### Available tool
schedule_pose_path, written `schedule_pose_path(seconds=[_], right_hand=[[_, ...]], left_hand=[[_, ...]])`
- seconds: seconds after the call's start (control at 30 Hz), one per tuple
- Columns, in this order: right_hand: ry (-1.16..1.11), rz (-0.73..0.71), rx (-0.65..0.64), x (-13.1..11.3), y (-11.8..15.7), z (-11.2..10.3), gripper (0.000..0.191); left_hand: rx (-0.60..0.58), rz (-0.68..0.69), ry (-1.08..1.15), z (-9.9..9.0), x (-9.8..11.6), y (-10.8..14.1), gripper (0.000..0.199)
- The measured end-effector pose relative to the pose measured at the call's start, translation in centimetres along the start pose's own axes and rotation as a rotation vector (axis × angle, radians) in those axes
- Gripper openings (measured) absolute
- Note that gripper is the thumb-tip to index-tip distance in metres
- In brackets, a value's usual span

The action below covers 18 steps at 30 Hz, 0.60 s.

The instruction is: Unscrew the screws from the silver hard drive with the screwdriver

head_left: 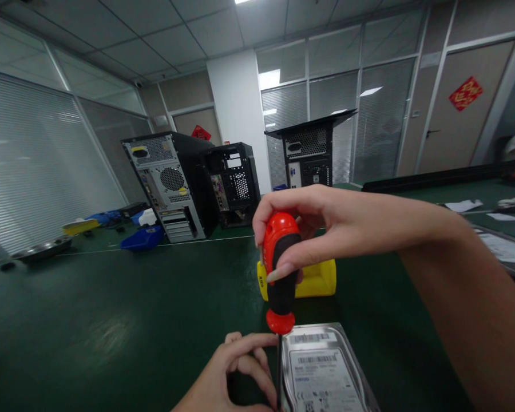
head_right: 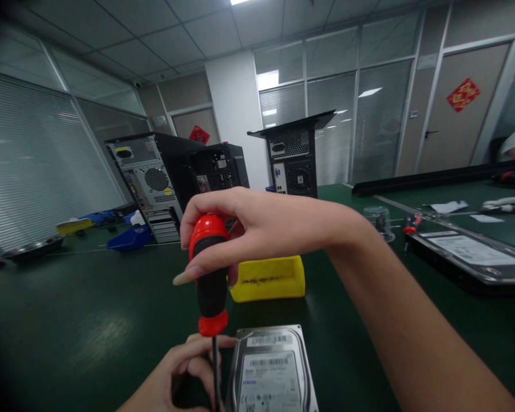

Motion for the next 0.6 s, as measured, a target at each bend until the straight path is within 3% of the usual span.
schedule_pose_path(seconds=[0.33,0.6], right_hand=[[0.029,0.007,0.005,0.13,-0.08,-0.08,0.028],[0.025,0.004,-0.004,0.03,-0.17,0.03,0.028]], left_hand=[[0.048,-0.027,0.011,-0.17,-0.21,0.36,0.068],[0.011,-0.046,-0.014,-0.18,-0.82,-0.21,0.066]])
Point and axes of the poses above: each hand's wrist, its own y-axis away from the middle knuckle, its own z-axis out of the palm, x = y × z, the point moved 9 cm from there along -y, towards the middle knuckle, and after that the axes turned 2 degrees about -x, right-handed, at the moved point
